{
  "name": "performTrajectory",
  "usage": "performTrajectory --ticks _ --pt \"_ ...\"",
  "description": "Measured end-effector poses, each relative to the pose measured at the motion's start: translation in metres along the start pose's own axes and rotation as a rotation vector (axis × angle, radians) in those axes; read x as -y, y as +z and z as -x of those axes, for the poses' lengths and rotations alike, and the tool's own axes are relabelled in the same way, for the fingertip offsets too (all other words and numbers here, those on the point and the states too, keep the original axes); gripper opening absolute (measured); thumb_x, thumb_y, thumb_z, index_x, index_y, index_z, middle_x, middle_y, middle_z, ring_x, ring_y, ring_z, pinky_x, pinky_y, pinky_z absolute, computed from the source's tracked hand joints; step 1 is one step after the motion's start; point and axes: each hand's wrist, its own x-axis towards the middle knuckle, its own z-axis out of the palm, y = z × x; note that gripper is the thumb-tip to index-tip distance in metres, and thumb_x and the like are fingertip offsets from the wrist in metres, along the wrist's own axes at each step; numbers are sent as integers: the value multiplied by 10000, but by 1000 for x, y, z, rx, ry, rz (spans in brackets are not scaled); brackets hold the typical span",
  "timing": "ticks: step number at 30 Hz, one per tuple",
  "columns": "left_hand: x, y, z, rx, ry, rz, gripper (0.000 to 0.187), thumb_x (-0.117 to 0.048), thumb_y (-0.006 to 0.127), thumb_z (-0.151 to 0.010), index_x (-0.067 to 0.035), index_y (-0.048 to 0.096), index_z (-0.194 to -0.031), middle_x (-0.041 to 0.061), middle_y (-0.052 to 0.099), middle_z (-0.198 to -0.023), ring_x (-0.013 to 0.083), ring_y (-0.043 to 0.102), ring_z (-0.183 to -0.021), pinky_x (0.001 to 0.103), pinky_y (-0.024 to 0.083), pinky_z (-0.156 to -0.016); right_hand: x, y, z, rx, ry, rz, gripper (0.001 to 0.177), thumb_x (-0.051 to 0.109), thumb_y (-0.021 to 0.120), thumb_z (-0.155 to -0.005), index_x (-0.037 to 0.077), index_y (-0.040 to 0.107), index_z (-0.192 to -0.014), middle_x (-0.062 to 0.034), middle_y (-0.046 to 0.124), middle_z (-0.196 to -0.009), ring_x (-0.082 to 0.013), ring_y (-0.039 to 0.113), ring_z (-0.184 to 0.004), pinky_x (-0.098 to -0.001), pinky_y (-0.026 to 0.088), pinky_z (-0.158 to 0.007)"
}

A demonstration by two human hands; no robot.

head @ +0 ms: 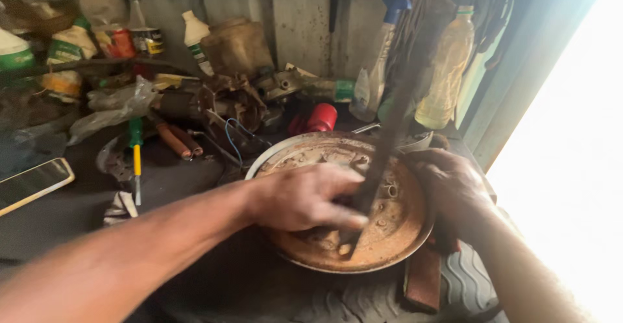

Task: The person removes small components and scrapes debris from a rusty circular metal hub using a screwdriver, a pry bar, and a file.

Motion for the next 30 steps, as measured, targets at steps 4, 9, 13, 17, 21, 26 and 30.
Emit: performTrajectory --ticks 4,9,13,17,21,26,30 --pt "8 3 -10 -31 -67 -42 221 -156 689 -1006 43 645 -1089 8 655 -861 98 591 -749 310 519 -672 -3 2 0 22 -38 -33 327 222 536 -968 137 731 -1216 -99 791 -1063 -220 753 -905 -348 588 -777" --pt "13 11 -64 39 163 20 305 -141 666 -1000 23 645 -1257 11 720 -1060 72 617 -939 284 544 -860 0 4 0 4 164 -54 299 211 600 -968 96 729 -1212 -155 773 -1050 -267 735 -893 -409 571 -749" --pt "13 5 -41 -11 151 -230 254 -142 669 -1036 17 652 -1233 26 723 -1034 77 618 -944 271 542 -873 -3 1 2 19 63 -32 304 192 536 -984 142 715 -1224 -113 775 -1037 -244 746 -859 -379 579 -731" --pt "17 10 -22 25 99 119 235 -113 674 -1047 55 642 -1208 49 717 -1047 115 652 -970 308 553 -878 -14 2 -8 7 -168 -7 302 177 550 -972 134 742 -1200 -67 779 -1077 -180 731 -927 -338 553 -786" --pt "17 13 -64 32 143 65 312 -132 666 -1007 34 637 -1270 45 718 -1092 117 624 -955 316 528 -854 -15 8 -8 32 41 -154 317 160 526 -979 103 708 -1233 -139 779 -1054 -258 742 -887 -398 581 -755" --pt "12 9 -48 2 140 5 299 -142 660 -1007 32 647 -1249 38 715 -1097 115 630 -981 322 543 -895 -8 1 -1 25 66 -62 319 190 527 -989 135 723 -1234 -103 781 -1062 -228 747 -912 -375 577 -800" --pt "5 9 -32 -41 128 -339 222 -152 706 -991 39 693 -1104 64 704 -993 143 652 -935 341 541 -866 -19 -1 -6 -35 -114 -1 315 193 564 -959 116 717 -1224 -78 774 -1075 -204 727 -957 -359 554 -828"
